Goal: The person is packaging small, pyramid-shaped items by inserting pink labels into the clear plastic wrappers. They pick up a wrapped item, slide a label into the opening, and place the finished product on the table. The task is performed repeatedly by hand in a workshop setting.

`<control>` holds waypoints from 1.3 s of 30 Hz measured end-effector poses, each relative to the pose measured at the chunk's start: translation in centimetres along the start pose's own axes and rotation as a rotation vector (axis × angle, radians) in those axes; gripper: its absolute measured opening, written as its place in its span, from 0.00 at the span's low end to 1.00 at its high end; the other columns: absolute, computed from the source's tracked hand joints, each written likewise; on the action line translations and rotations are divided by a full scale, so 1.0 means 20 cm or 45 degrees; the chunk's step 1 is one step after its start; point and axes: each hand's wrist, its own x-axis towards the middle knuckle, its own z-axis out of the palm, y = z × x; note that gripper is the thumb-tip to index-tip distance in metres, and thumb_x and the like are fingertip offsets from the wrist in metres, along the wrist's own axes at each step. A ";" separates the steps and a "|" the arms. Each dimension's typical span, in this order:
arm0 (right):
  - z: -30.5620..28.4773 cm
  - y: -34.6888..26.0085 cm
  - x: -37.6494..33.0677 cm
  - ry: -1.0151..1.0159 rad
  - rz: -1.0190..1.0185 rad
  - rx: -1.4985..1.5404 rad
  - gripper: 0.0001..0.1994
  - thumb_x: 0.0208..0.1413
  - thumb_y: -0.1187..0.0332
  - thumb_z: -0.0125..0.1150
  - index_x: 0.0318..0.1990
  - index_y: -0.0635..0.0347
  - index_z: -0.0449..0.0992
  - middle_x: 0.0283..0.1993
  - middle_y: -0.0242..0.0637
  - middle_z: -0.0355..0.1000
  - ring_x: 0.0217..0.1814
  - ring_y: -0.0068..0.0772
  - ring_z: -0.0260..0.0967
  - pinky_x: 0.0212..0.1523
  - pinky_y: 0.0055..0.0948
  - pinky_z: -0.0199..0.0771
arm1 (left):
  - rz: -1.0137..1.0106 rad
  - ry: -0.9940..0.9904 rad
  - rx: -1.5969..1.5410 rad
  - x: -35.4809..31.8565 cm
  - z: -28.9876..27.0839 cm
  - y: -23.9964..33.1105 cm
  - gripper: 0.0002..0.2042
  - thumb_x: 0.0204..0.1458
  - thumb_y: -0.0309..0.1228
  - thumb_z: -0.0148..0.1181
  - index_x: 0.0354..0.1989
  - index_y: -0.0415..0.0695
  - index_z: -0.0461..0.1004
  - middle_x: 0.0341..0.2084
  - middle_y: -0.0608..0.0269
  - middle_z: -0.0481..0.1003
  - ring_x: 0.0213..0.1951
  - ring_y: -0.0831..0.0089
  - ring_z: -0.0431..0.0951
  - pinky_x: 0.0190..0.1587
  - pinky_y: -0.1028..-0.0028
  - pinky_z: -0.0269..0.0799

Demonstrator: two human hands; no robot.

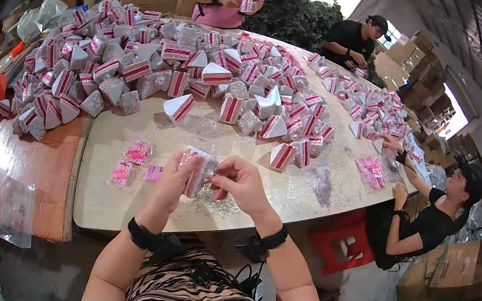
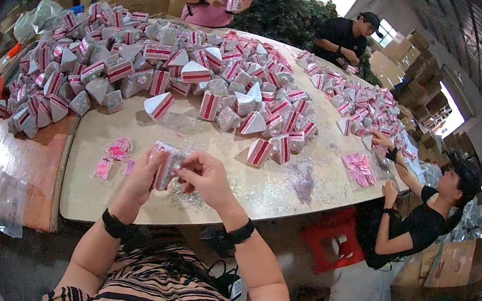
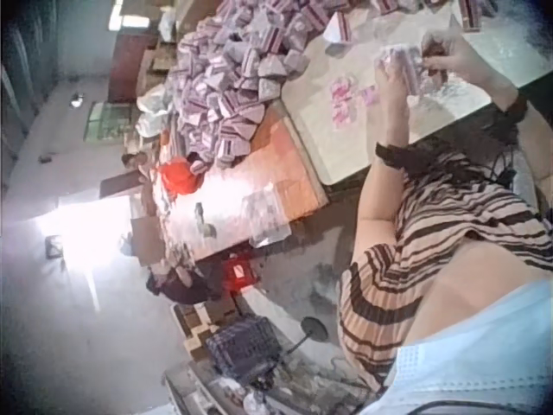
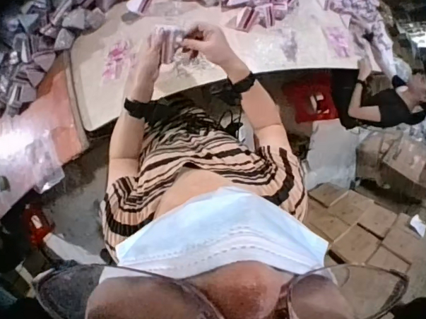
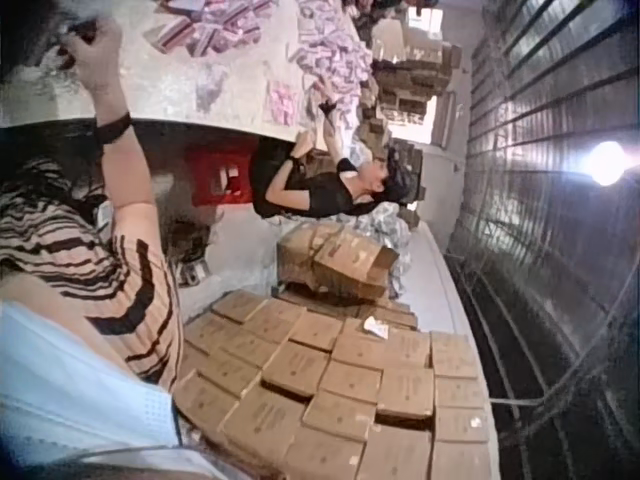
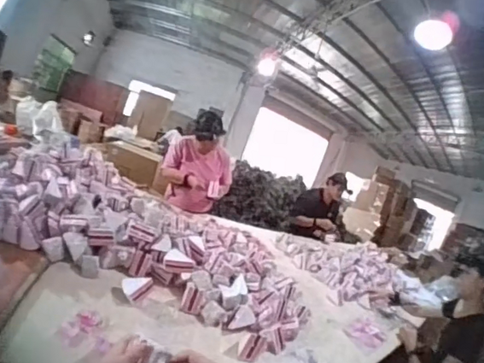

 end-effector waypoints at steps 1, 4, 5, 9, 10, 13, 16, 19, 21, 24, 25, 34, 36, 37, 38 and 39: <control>0.02 0.01 -0.01 0.007 0.017 -0.009 0.07 0.53 0.76 0.61 0.37 0.63 0.69 0.26 0.33 0.73 0.22 0.20 0.70 0.21 0.20 0.72 | 0.008 -0.014 0.032 -0.01 -0.02 0.01 0.15 0.63 0.40 0.48 0.49 0.41 0.67 0.38 0.64 0.73 0.38 0.79 0.74 0.39 0.76 0.72; 0.06 0.05 -0.02 -0.097 0.024 -0.031 0.07 0.54 0.75 0.61 0.37 0.61 0.69 0.26 0.31 0.72 0.21 0.17 0.69 0.19 0.18 0.69 | -0.059 -0.074 0.072 -0.06 -0.12 0.01 0.16 0.64 0.42 0.46 0.48 0.42 0.68 0.38 0.64 0.72 0.37 0.78 0.74 0.38 0.76 0.73; 0.07 0.06 -0.02 -0.133 0.033 -0.032 0.07 0.53 0.75 0.61 0.37 0.61 0.69 0.26 0.31 0.72 0.21 0.17 0.69 0.19 0.18 0.69 | -0.096 -0.102 0.074 -0.07 -0.14 0.01 0.16 0.64 0.42 0.45 0.48 0.42 0.68 0.38 0.64 0.73 0.36 0.78 0.74 0.38 0.76 0.73; 0.06 0.13 -0.04 -0.151 0.124 0.184 0.08 0.52 0.75 0.62 0.37 0.62 0.70 0.25 0.33 0.73 0.20 0.20 0.70 0.18 0.18 0.67 | -0.340 -0.127 0.087 -0.14 -0.20 0.07 0.18 0.64 0.42 0.44 0.53 0.41 0.66 0.37 0.66 0.73 0.37 0.78 0.74 0.36 0.76 0.73; 0.04 0.14 -0.04 -0.074 0.203 0.207 0.08 0.50 0.76 0.62 0.38 0.63 0.71 0.24 0.34 0.73 0.20 0.21 0.71 0.18 0.17 0.67 | -0.274 -0.071 0.212 -0.16 -0.18 0.10 0.21 0.63 0.43 0.46 0.57 0.39 0.64 0.35 0.65 0.73 0.34 0.78 0.74 0.33 0.77 0.73; -0.19 0.09 -0.05 0.115 0.214 0.225 0.08 0.46 0.79 0.60 0.35 0.62 0.73 0.26 0.37 0.75 0.19 0.20 0.69 0.17 0.17 0.63 | -0.186 -0.071 0.479 -0.18 -0.27 0.15 0.23 0.62 0.42 0.48 0.59 0.37 0.62 0.34 0.63 0.73 0.32 0.79 0.73 0.31 0.79 0.72; -0.74 -0.16 -0.01 0.373 -0.383 0.088 0.08 0.46 0.78 0.60 0.36 0.67 0.75 0.28 0.34 0.76 0.24 0.23 0.72 0.23 0.24 0.72 | -0.137 -0.023 0.523 -0.21 -0.33 0.17 0.21 0.60 0.38 0.51 0.56 0.36 0.65 0.33 0.62 0.73 0.30 0.79 0.73 0.30 0.81 0.71; -1.31 -0.65 -0.04 1.211 -0.668 -0.469 0.15 0.53 0.71 0.62 0.46 0.69 0.72 0.36 0.41 0.75 0.27 0.26 0.74 0.23 0.24 0.75 | -0.118 -0.053 0.513 -0.23 -0.31 0.17 0.18 0.59 0.34 0.54 0.54 0.37 0.68 0.33 0.62 0.73 0.30 0.79 0.73 0.30 0.80 0.70; -1.59 -0.68 -0.11 1.412 -0.560 -0.762 0.21 0.52 0.68 0.64 0.52 0.68 0.70 0.37 0.42 0.75 0.30 0.27 0.75 0.25 0.25 0.75 | -0.104 -0.093 0.507 -0.23 -0.28 0.16 0.16 0.57 0.32 0.55 0.52 0.37 0.70 0.33 0.63 0.73 0.30 0.79 0.73 0.31 0.80 0.70; -1.58 -0.61 -0.13 1.391 -0.430 -1.145 0.20 0.52 0.67 0.63 0.50 0.69 0.72 0.38 0.43 0.75 0.31 0.29 0.75 0.29 0.25 0.74 | -0.085 -0.072 0.529 -0.26 -0.28 0.12 0.15 0.56 0.30 0.56 0.50 0.37 0.71 0.33 0.64 0.73 0.30 0.80 0.72 0.31 0.80 0.69; -1.49 -0.53 -0.14 1.296 -0.437 -1.127 0.17 0.53 0.68 0.62 0.48 0.69 0.73 0.37 0.43 0.75 0.31 0.30 0.75 0.31 0.26 0.73 | -0.077 -0.056 0.558 -0.27 -0.28 0.11 0.14 0.56 0.29 0.56 0.49 0.37 0.72 0.32 0.64 0.73 0.30 0.80 0.72 0.31 0.80 0.69; -0.42 0.23 -0.54 0.517 -0.743 -1.705 0.07 0.45 0.74 0.63 0.34 0.58 0.76 0.32 0.38 0.71 0.35 0.41 0.70 0.38 0.36 0.68 | 0.110 -0.016 0.956 -0.28 -0.28 0.08 0.12 0.54 0.30 0.60 0.44 0.39 0.76 0.30 0.68 0.74 0.31 0.82 0.69 0.34 0.80 0.66; -0.36 0.29 -0.56 0.387 -0.621 -1.795 0.14 0.43 0.68 0.66 0.40 0.55 0.76 0.37 0.35 0.68 0.39 0.39 0.67 0.41 0.34 0.66 | 0.107 -0.023 0.946 -0.29 -0.27 0.06 0.11 0.54 0.29 0.61 0.44 0.40 0.76 0.30 0.67 0.74 0.31 0.82 0.69 0.35 0.80 0.66; -0.36 0.30 -0.57 0.365 -0.598 -1.817 0.16 0.43 0.65 0.67 0.42 0.54 0.76 0.38 0.35 0.68 0.41 0.39 0.67 0.43 0.35 0.65 | 0.089 -0.033 0.945 -0.30 -0.26 0.06 0.11 0.54 0.29 0.61 0.44 0.40 0.76 0.30 0.67 0.74 0.31 0.82 0.69 0.35 0.80 0.66; -0.34 0.32 -0.57 0.344 -0.575 -1.838 0.18 0.43 0.63 0.67 0.44 0.54 0.75 0.40 0.35 0.67 0.42 0.38 0.66 0.44 0.36 0.64 | 0.071 -0.044 0.944 -0.30 -0.25 0.05 0.11 0.54 0.29 0.61 0.44 0.40 0.76 0.30 0.67 0.74 0.31 0.81 0.69 0.35 0.80 0.66; -0.33 0.32 -0.56 0.325 -0.556 -1.864 0.21 0.43 0.61 0.67 0.47 0.53 0.75 0.42 0.35 0.67 0.44 0.38 0.65 0.46 0.36 0.63 | 0.055 -0.043 0.947 -0.30 -0.24 0.05 0.11 0.53 0.29 0.61 0.44 0.40 0.76 0.30 0.67 0.74 0.31 0.81 0.69 0.35 0.80 0.66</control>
